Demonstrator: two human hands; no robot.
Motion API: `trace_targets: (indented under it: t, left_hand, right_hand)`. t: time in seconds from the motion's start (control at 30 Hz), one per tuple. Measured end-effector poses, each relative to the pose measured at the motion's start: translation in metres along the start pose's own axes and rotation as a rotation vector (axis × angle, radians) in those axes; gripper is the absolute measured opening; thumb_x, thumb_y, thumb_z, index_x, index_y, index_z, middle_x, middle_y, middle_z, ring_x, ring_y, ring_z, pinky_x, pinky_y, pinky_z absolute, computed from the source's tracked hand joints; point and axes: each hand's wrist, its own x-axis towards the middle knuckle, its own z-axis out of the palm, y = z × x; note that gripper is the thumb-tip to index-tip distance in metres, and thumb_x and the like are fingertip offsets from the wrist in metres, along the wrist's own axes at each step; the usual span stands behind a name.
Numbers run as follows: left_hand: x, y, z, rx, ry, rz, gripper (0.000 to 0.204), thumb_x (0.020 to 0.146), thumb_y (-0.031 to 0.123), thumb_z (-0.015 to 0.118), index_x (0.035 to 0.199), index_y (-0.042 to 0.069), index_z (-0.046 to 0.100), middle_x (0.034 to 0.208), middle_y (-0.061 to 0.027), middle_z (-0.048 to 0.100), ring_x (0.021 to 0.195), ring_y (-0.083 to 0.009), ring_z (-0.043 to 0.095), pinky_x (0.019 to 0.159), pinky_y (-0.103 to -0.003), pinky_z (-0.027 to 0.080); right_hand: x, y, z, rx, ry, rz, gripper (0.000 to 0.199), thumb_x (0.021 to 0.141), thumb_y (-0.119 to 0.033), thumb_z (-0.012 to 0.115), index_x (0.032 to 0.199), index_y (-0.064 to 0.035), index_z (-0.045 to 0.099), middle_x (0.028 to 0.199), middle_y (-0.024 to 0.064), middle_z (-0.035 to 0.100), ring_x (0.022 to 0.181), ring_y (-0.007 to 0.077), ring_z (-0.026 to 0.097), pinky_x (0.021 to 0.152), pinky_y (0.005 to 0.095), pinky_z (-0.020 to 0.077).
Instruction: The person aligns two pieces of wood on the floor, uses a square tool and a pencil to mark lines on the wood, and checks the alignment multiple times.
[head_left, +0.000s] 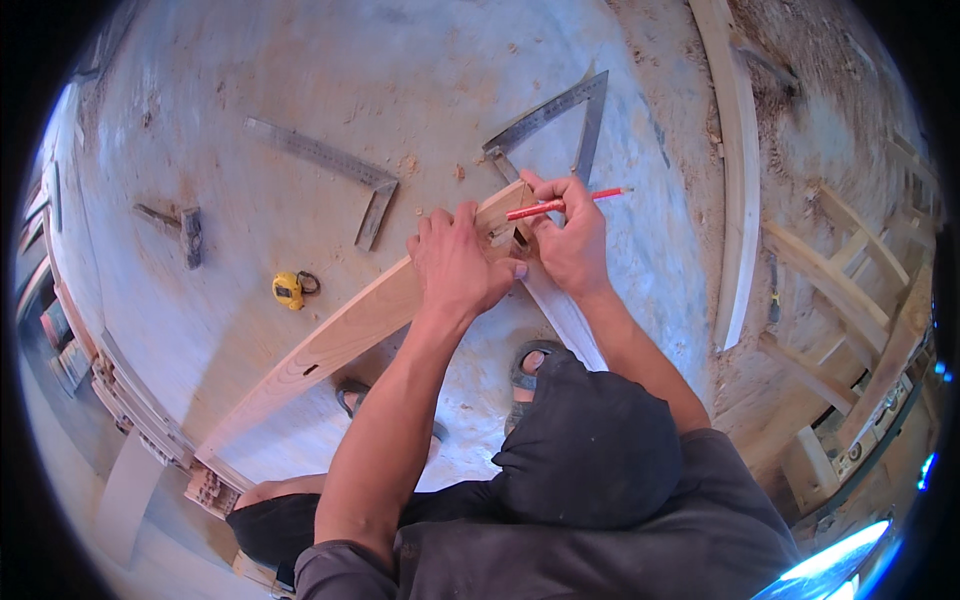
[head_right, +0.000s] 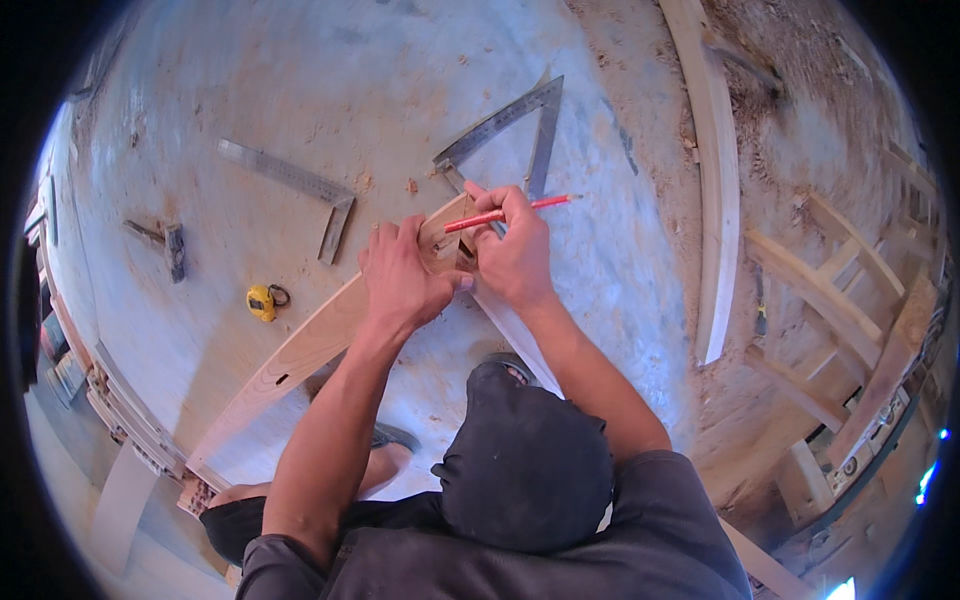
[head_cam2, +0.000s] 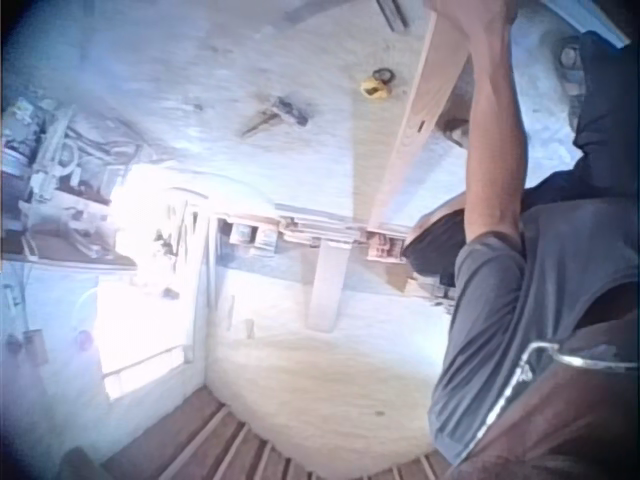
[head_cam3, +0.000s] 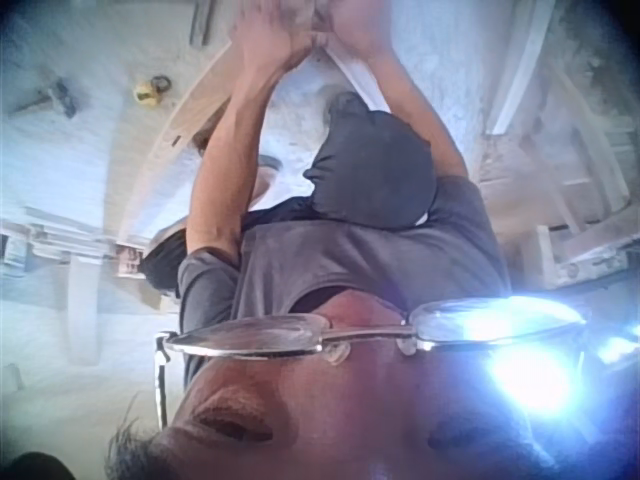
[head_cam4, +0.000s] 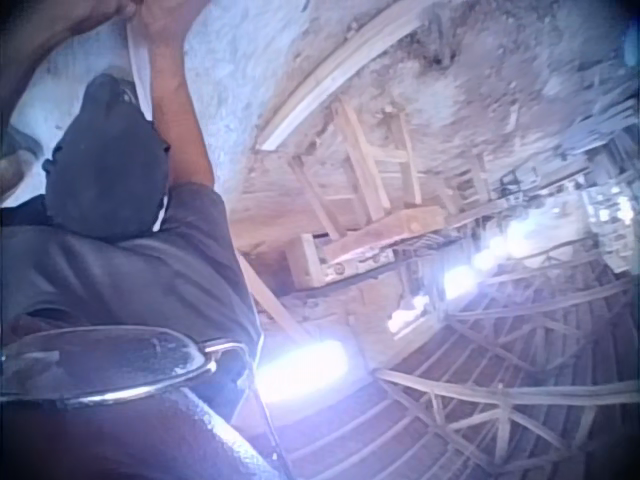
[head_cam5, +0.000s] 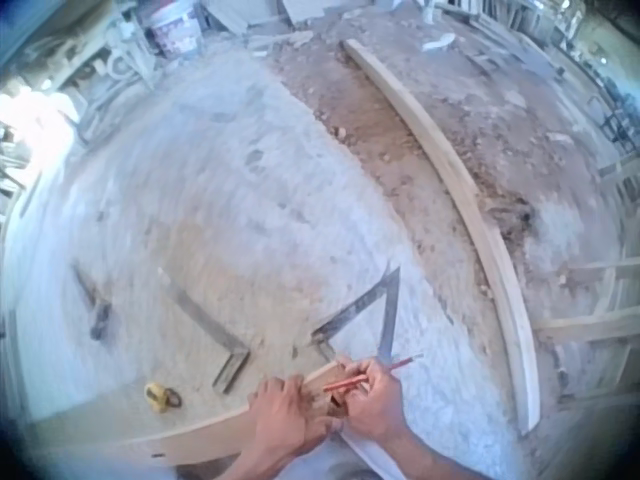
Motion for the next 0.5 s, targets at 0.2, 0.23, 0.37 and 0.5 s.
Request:
trace_targets:
  t: [0.2,0.23,0.37,0.5]
  left_hand:
    - [0.001,-0.001,0.0,-0.008,0.042,0.031,0.081,0.061,0.033,0.092,0.129,0.005,0.059,0.111,-0.0194,0.06,0.112,-0.038,0.055,0.098,-0.051,0.04]
    - [0.003,-0.002,0.004,-0.013,0.06,0.037,0.081,0.06,0.032,0.092,0.129,0.006,0.059,0.111,-0.0192,0.06,0.111,-0.038,0.055,0.097,-0.051,0.04]
    - [0.004,-0.001,0.004,-0.022,0.063,0.049,0.081,0.06,0.028,0.093,0.13,0.007,0.059,0.109,-0.0185,0.059,0.109,-0.0378,0.055,0.095,-0.05,0.04]
    - [0.005,0.0,0.002,-0.028,0.051,0.046,0.082,0.06,0.027,0.092,0.131,0.008,0.058,0.111,-0.0176,0.058,0.109,-0.0369,0.054,0.096,-0.049,0.039]
  right_hand:
    - [-0.01,0.01,0.011,-0.066,0.101,-0.074,0.018,0.087,0.01,0.068,0.095,-0.0011,0.056,0.123,0.0203,0.073,0.102,0.0171,0.069,0.087,0.031,0.0556]
    - [-0.011,0.02,0.012,-0.088,0.111,-0.141,0.019,0.087,0.01,0.07,0.095,-0.0013,0.056,0.119,0.0189,0.074,0.101,0.0176,0.07,0.086,0.0312,0.056]
    - [-0.01,0.018,0.015,-0.227,0.209,-0.304,0.023,0.084,0.009,0.074,0.091,-0.0018,0.055,0.105,0.0145,0.074,0.094,0.0197,0.072,0.083,0.0314,0.0568]
    - [-0.012,0.005,0.026,-0.006,0.397,-0.038,0.027,0.078,0.006,0.077,0.085,-0.005,0.053,0.089,0.0118,0.068,0.083,0.029,0.068,0.075,0.0381,0.0548]
